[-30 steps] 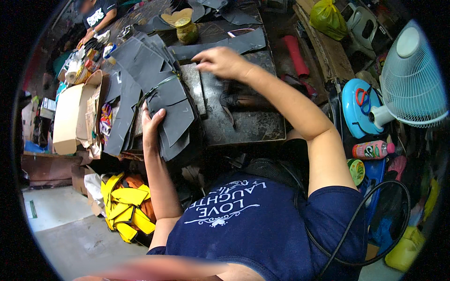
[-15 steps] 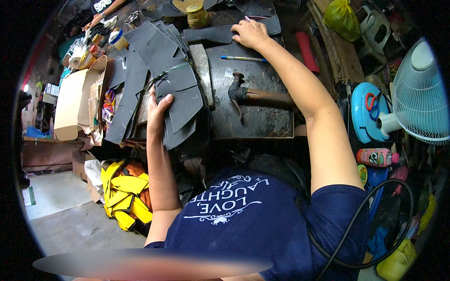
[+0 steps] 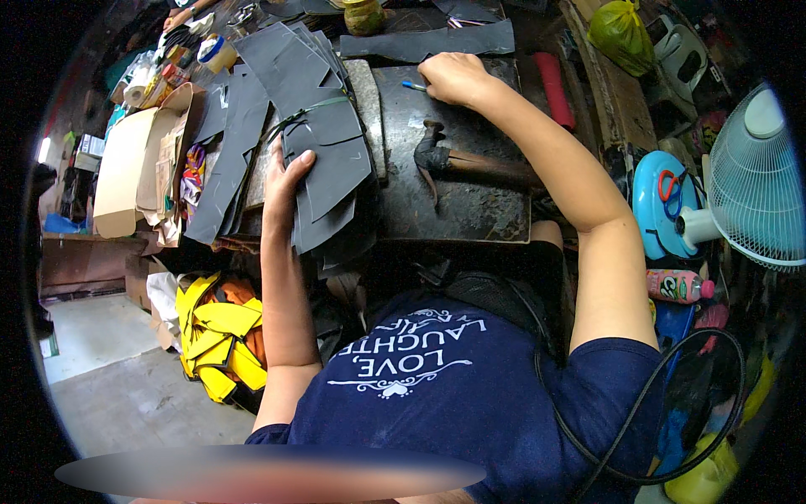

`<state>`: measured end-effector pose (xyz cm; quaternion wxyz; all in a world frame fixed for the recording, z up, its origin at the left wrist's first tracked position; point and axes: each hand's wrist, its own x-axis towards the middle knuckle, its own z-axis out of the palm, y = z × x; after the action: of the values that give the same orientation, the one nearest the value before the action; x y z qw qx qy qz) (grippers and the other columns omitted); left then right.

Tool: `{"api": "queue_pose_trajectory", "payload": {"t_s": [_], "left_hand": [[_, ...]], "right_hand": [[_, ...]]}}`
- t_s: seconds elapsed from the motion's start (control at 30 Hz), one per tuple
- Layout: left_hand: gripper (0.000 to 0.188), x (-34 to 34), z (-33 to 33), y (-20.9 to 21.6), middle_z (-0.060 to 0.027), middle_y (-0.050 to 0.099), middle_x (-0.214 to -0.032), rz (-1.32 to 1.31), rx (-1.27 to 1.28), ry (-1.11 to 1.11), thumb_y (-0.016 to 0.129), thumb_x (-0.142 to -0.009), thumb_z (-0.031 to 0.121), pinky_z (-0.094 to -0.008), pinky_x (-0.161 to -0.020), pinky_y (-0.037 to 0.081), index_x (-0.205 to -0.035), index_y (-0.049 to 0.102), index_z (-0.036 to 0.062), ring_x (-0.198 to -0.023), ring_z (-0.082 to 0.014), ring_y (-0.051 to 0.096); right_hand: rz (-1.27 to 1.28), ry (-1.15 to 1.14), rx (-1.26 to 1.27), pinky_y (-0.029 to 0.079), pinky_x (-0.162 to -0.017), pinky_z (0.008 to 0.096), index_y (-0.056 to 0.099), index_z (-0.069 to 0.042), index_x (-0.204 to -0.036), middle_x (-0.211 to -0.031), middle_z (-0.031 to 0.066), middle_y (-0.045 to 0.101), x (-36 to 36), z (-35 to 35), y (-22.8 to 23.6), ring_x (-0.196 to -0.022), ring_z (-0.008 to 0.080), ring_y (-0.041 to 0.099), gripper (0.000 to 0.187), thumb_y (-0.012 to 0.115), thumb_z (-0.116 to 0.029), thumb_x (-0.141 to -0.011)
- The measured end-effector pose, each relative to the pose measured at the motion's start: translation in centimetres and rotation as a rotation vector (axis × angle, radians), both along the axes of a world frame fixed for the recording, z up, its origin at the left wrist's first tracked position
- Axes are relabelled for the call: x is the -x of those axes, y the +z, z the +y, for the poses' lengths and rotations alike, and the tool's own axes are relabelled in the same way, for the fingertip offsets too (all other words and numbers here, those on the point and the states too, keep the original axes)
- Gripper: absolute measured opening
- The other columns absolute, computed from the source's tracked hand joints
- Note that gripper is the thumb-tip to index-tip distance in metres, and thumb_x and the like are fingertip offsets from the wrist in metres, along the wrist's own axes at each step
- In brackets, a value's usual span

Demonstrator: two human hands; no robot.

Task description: The person gathers and stacks multiple dark gray and yellow material pieces on a cluttered workbench. They repeatedly align the pieces, flip them, and arrange them into neat piles. The person also uses a pen to mark some pieces and ties a bundle with a rubber band.

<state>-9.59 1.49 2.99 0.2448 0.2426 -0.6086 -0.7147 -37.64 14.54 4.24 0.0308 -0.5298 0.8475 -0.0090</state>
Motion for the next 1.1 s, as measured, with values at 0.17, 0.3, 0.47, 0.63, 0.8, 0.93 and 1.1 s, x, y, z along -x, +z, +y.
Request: {"api": "queue_pose_trajectory", "payload": {"t_s": [0.17,0.3,0.47,0.63,0.8,0.93,1.1], "left_hand": [[0.069,0.1,0.1,0.2,-0.0153,0.059,-0.116,0.038,-0.016,-0.019,0.075,-0.076,0.022,-0.0335,-0.087,0.052,-0.134,0.043,-0.0004,-0.101,-0.0225,0.061],[0.071,0.2,0.0,-0.2,-0.0158,0.059,-0.116,0.076,-0.03,-0.01,0.076,-0.076,0.021,-0.0332,-0.087,0.052,-0.134,0.042,-0.0012,-0.101,-0.0226,0.062],[0.07,0.2,-0.4,-0.8,-0.016,0.059,-0.116,0.07,-0.025,-0.02,0.076,-0.077,0.02,-0.0325,-0.087,0.052,-0.134,0.041,-0.0022,-0.1,-0.0219,0.062],[0.071,0.3,-0.4,-0.9,-0.0158,0.058,-0.116,0.097,-0.045,-0.028,0.077,-0.078,0.02,-0.0327,-0.086,0.053,-0.134,0.04,-0.0025,-0.101,-0.0219,0.062],[0.078,0.0,-0.4,0.2,-0.0167,0.059,-0.116,0.018,-0.043,-0.052,0.078,-0.075,0.023,-0.0329,-0.086,0.053,-0.138,0.038,-0.0012,-0.1,-0.0227,0.062],[0.082,-0.2,-0.6,1.4,-0.0194,0.06,-0.116,-0.105,-0.012,-0.124,0.079,-0.074,0.027,-0.0328,-0.083,0.054,-0.139,0.038,-0.002,-0.096,-0.0238,0.064],[0.068,0.0,-1.1,1.6,-0.0216,0.062,-0.113,-0.39,0.596,-0.065,0.079,-0.074,0.036,-0.0316,-0.079,0.054,-0.122,0.056,-0.0065,-0.091,-0.022,0.065]], "right_hand": [[-0.082,-0.076,0.101,0.052,-0.086,0.0467,0.071,-0.007,-0.098,-0.105,0.0183,0.069,0.7,-5.2,-1.7,-0.102,0.0354,0.066,0.022,0.067,-0.019,-0.08],[-0.036,-0.157,0.224,0.053,-0.085,0.0468,0.072,-0.011,-0.098,-0.106,0.0171,0.069,0.9,-9.0,-3.2,-0.1,0.0355,0.067,0.022,0.069,-0.023,-0.081],[-0.162,-0.141,0.465,0.053,-0.085,0.0453,0.073,-0.016,-0.102,-0.104,0.0161,0.07,1.3,-11.1,-4.8,-0.098,0.0346,0.067,0.021,0.064,-0.023,-0.084],[-0.18,0.04,0.601,0.053,-0.083,0.0404,0.073,-0.012,-0.104,-0.098,0.0131,0.071,0.2,-9.4,-3.2,-0.092,0.0318,0.067,0.023,0.06,-0.025,-0.09],[-0.998,0.038,0.701,0.053,-0.081,0.0396,0.056,-0.007,-0.132,-0.111,0.0169,0.068,-5.0,-4.7,-1.1,-0.092,0.0302,0.068,0.052,0.062,-0.04,-0.091],[-0.627,0.109,0.632,0.054,-0.082,0.0346,0.045,-0.012,-0.142,-0.127,0.0194,0.054,-7.9,-2.0,-0.1,-0.101,0.0224,0.063,0.06,0.066,-0.037,-0.091],[-0.475,0.18,0.571,0.048,-0.094,0.0372,0.054,-0.01,-0.134,-0.127,0.0176,0.055,-9.0,0.2,0.8,-0.114,0.0292,0.058,0.057,0.071,-0.035,-0.085]]}}
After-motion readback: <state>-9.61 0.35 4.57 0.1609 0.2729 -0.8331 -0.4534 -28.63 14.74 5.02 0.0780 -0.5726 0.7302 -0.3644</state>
